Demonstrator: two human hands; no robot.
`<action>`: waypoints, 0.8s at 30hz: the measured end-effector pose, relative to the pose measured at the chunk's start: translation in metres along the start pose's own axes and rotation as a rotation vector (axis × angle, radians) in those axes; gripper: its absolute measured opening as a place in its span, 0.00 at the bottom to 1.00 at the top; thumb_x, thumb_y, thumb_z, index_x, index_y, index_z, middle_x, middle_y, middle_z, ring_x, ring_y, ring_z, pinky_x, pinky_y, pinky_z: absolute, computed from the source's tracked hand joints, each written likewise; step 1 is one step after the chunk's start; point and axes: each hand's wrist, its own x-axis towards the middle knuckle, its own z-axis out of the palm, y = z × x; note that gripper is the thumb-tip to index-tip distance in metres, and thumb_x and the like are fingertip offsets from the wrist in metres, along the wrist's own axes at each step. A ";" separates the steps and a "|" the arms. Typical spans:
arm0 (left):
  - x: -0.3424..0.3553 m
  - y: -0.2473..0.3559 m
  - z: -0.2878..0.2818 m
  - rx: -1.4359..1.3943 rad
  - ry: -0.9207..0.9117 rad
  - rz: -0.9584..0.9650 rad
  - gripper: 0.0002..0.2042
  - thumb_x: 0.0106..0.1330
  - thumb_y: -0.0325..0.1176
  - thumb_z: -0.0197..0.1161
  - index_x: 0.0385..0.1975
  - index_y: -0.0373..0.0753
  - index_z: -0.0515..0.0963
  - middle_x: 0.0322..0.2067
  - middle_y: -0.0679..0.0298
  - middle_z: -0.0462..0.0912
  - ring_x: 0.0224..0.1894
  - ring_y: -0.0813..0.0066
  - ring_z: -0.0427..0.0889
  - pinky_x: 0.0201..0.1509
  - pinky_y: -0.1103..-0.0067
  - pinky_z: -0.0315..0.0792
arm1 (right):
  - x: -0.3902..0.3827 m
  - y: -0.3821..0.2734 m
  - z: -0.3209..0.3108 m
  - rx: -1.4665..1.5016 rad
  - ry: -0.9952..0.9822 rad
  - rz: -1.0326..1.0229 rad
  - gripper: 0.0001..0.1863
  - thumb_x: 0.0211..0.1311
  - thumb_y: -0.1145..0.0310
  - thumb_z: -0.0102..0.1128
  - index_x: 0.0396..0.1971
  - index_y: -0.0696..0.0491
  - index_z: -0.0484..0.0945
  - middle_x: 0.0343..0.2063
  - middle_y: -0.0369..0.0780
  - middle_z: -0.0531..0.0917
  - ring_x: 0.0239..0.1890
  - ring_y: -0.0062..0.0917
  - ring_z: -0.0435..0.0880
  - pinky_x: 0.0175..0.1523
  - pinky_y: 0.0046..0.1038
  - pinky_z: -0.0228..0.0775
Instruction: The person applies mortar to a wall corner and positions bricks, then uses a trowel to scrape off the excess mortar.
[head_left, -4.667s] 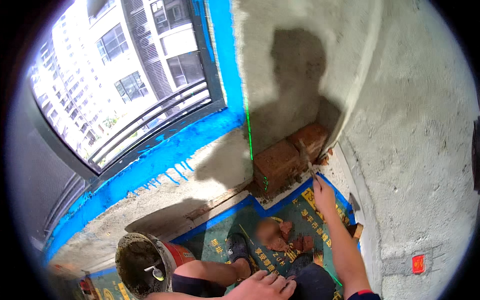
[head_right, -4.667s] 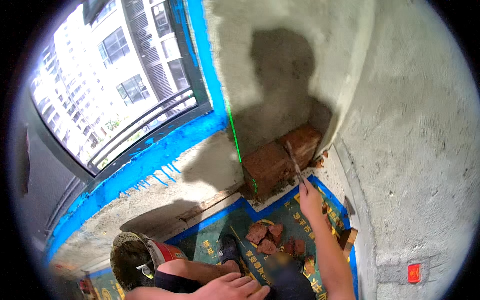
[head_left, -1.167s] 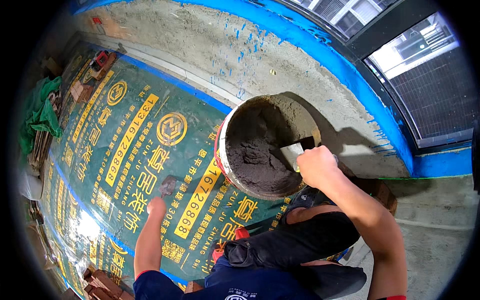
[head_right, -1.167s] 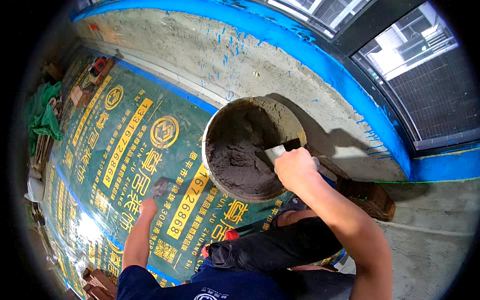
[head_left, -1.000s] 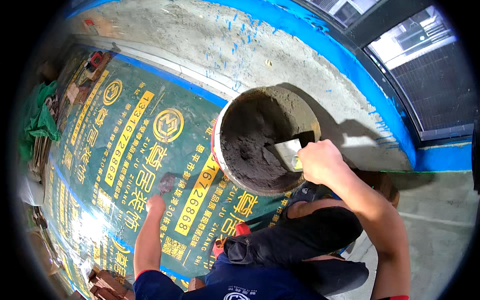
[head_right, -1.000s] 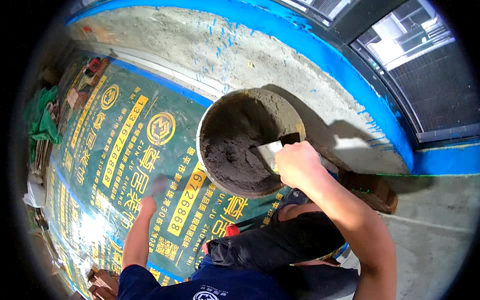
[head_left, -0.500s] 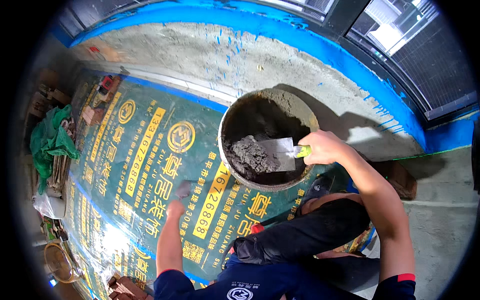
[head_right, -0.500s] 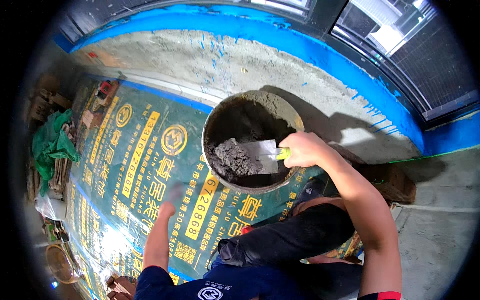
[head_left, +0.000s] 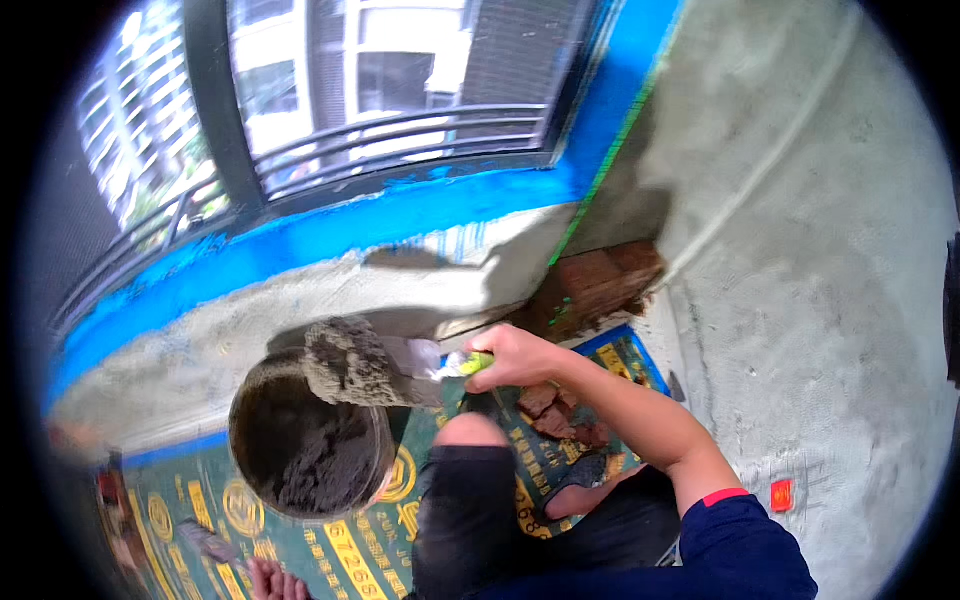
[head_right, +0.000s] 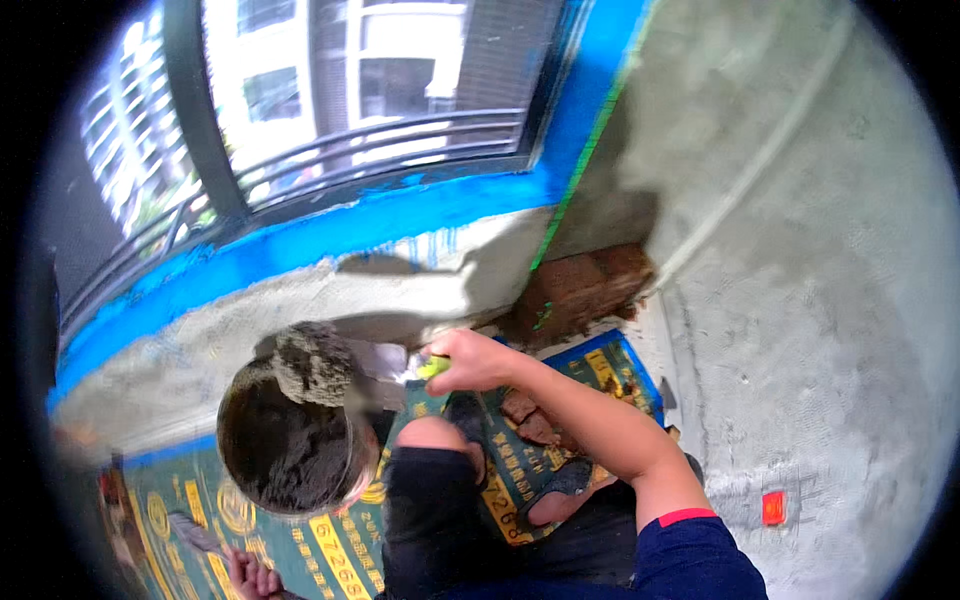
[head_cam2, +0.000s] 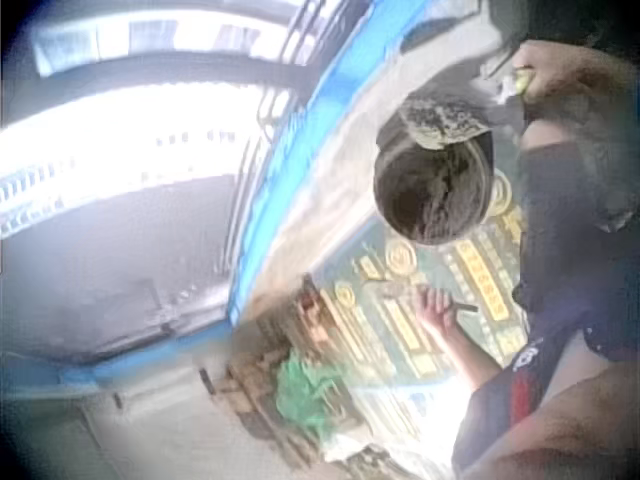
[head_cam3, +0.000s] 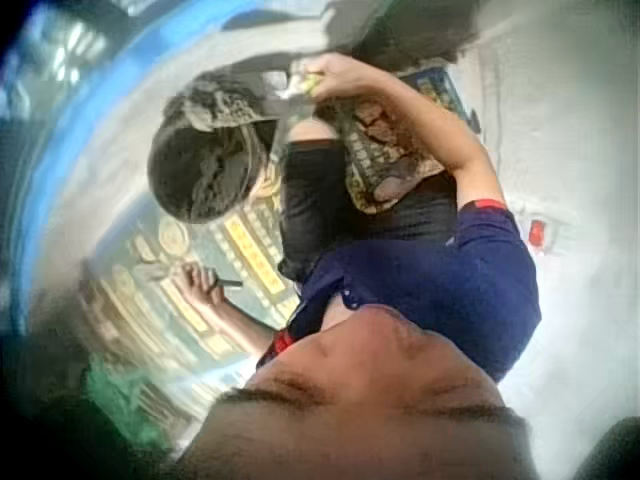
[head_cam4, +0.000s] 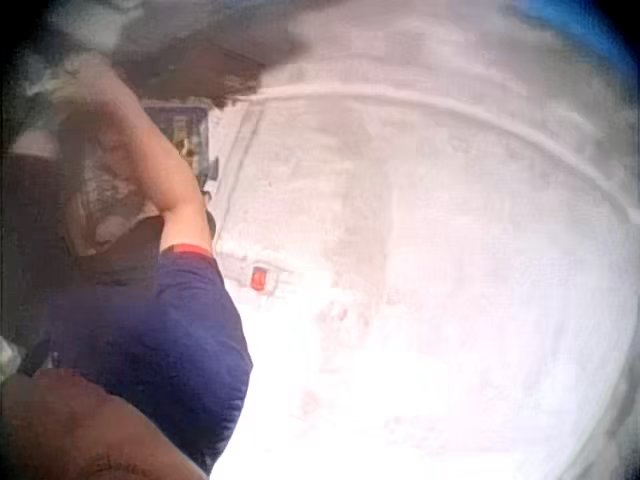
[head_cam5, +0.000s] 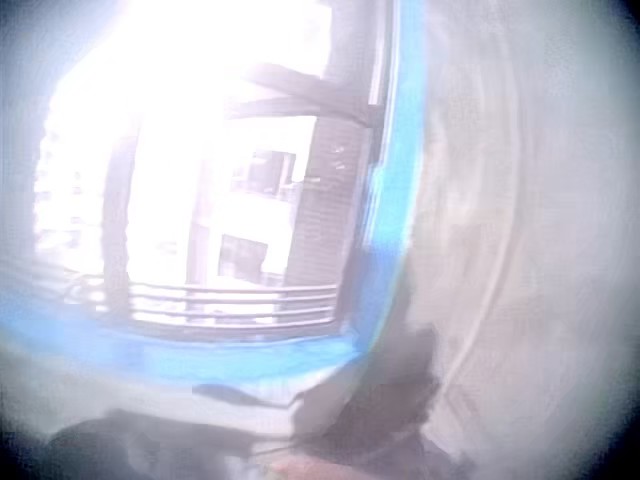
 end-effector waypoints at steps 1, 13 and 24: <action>-0.014 -0.001 0.042 -0.021 -0.107 0.066 0.14 0.76 0.39 0.48 0.30 0.39 0.71 0.17 0.70 0.65 0.12 0.83 0.58 0.14 0.83 0.54 | -0.023 0.019 -0.015 0.071 0.017 0.046 0.20 0.44 0.60 0.69 0.37 0.56 0.82 0.25 0.40 0.83 0.29 0.26 0.80 0.37 0.32 0.71; -0.038 -0.173 0.343 0.250 -0.738 -0.665 0.16 0.75 0.42 0.51 0.24 0.45 0.65 0.13 0.74 0.56 0.11 0.84 0.54 0.16 0.83 0.50 | -0.220 0.139 -0.196 -0.023 0.331 0.988 0.19 0.53 0.54 0.69 0.26 0.58 0.83 0.20 0.38 0.81 0.20 0.22 0.78 0.25 0.29 0.68; -0.041 -0.236 0.360 0.522 -0.802 -0.999 0.19 0.72 0.44 0.58 0.21 0.43 0.62 0.11 0.72 0.58 0.09 0.81 0.56 0.13 0.82 0.51 | -0.188 0.293 -0.379 -0.267 0.216 1.295 0.14 0.53 0.64 0.63 0.15 0.57 0.81 0.16 0.43 0.81 0.18 0.30 0.79 0.25 0.35 0.70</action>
